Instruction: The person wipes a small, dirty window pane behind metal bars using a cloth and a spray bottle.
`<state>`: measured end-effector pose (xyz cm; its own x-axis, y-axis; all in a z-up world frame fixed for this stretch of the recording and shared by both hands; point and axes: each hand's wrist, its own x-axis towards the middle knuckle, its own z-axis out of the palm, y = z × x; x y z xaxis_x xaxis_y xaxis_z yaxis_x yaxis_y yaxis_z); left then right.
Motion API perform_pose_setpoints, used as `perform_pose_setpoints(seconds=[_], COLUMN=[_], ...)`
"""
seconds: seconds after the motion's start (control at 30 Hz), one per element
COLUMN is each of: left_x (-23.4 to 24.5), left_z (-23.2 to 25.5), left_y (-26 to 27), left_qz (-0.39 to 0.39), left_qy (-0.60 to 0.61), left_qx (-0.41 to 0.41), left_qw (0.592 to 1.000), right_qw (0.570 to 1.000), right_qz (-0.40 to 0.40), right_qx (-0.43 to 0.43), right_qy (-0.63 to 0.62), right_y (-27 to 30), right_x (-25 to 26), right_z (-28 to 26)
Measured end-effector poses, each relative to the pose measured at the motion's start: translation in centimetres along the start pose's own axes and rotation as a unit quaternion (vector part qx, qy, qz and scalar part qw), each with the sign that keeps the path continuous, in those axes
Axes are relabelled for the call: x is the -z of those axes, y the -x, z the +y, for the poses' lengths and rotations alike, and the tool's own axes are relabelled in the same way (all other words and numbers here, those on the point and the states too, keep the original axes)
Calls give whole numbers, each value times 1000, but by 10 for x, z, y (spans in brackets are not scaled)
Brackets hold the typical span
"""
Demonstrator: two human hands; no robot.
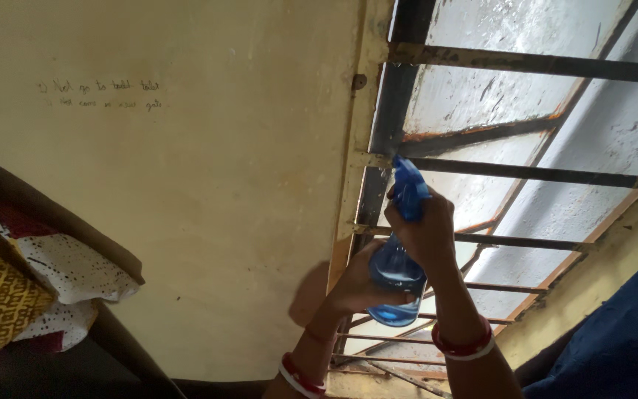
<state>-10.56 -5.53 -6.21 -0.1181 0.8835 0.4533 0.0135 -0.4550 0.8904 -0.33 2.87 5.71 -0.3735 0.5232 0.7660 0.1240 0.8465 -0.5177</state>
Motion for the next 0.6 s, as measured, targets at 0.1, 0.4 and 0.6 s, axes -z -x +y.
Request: perform_pose_setpoints(seconds=[0.1, 0.4, 0.6], left_x=[-2, -1, -12], left_z=[10, 39, 53], left_y=[-6, -30, -46], left_qz=[-4, 13, -7], left_qy=[47, -96, -96], left_qx=[-9, -35, -44], left_qw=[999, 995, 994], right_qw=[1000, 1000, 998], right_qz=[6, 16, 31], right_qx=[-3, 17, -3], right_qy=[-13, 16, -59], right_y=[-10, -36, -39], right_x=[3, 19, 36], right_z=[-3, 7, 17])
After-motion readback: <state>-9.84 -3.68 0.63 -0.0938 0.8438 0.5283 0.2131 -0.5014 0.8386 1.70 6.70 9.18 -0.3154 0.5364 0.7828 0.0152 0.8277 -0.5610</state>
